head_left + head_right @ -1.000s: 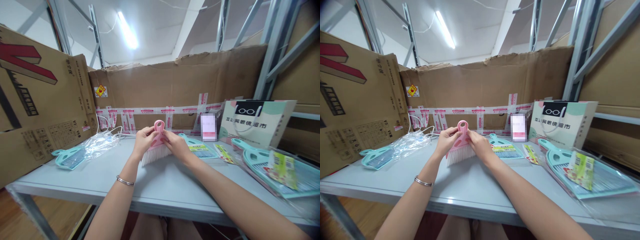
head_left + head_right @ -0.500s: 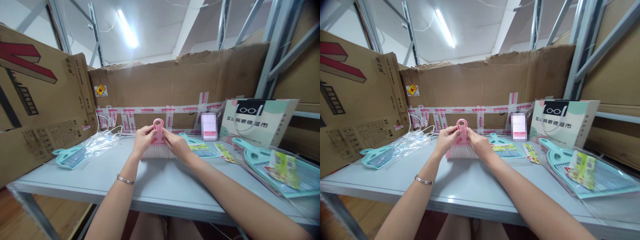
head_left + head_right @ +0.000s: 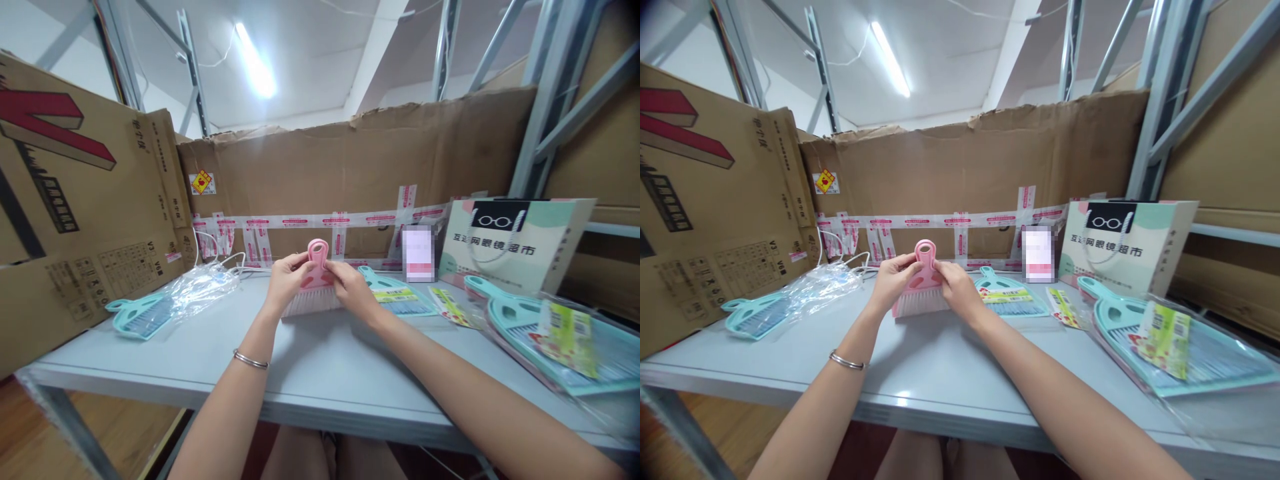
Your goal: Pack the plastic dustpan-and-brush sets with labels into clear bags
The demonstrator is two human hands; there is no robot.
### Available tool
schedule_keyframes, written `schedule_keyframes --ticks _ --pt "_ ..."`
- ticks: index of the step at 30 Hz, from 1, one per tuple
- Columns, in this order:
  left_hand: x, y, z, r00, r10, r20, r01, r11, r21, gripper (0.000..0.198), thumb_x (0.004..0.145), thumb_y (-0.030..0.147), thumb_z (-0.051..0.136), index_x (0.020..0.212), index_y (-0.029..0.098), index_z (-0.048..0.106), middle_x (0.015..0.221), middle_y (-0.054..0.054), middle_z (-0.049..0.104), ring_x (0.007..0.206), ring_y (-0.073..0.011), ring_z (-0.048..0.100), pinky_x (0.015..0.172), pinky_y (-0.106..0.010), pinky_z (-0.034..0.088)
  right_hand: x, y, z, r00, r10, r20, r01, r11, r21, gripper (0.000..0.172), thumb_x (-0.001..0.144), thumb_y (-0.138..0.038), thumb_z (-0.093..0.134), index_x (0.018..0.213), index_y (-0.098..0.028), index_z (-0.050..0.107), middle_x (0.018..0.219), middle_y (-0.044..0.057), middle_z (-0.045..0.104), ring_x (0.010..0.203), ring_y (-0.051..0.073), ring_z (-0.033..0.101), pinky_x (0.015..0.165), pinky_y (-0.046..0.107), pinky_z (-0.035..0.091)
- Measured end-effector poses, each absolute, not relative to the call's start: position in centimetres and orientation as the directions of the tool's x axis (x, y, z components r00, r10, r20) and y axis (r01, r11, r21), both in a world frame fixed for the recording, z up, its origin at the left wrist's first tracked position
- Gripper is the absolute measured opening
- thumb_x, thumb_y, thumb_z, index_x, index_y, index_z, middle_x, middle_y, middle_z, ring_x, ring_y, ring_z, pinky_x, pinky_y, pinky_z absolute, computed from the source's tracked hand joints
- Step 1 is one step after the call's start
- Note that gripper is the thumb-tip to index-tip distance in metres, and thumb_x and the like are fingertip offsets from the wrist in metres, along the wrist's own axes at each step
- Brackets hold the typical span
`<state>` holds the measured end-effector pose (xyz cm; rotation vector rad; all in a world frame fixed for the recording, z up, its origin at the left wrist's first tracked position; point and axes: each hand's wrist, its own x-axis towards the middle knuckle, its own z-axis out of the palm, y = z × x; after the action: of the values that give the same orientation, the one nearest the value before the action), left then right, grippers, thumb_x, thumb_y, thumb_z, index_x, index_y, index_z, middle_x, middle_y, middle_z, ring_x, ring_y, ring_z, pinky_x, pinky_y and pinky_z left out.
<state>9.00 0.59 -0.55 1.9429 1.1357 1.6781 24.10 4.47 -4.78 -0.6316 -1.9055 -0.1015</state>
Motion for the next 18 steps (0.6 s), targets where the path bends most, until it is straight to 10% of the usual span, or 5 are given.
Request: schedule_keyframes --ticks 9,18 --pt "9.0 1.5 -1.7 0.335 0.708 0.622 0.829 -0.535 0.162 0.030 0.091 0.033 0.031 0.108 0.017 0.050 0.108 -0.010 0.060 0.098 -0.0204 0.057 0.078 -0.030 0.044 24.3 4.6 -4.1 -0.217 0.468 0.857 0.437 0.831 -0.344 0.025 0.084 -0.018 0.044 0.097 -0.020 0.065 0.093 0.007 0.066 0.086 0.020 0.058 0.079 0.034 0.045" --pt "9.1 1.8 -1.5 0.208 0.770 0.603 0.953 -0.298 0.052 0.035 0.093 0.039 0.021 0.095 0.019 0.049 0.092 -0.007 0.064 0.083 -0.0200 0.062 0.062 -0.026 0.040 23.9 3.5 -2.4 -0.225 0.612 0.758 0.286 0.786 -0.549 0.028 0.083 -0.027 0.046 0.098 -0.021 0.068 0.096 0.005 0.069 0.081 0.018 0.061 0.075 0.030 0.046"
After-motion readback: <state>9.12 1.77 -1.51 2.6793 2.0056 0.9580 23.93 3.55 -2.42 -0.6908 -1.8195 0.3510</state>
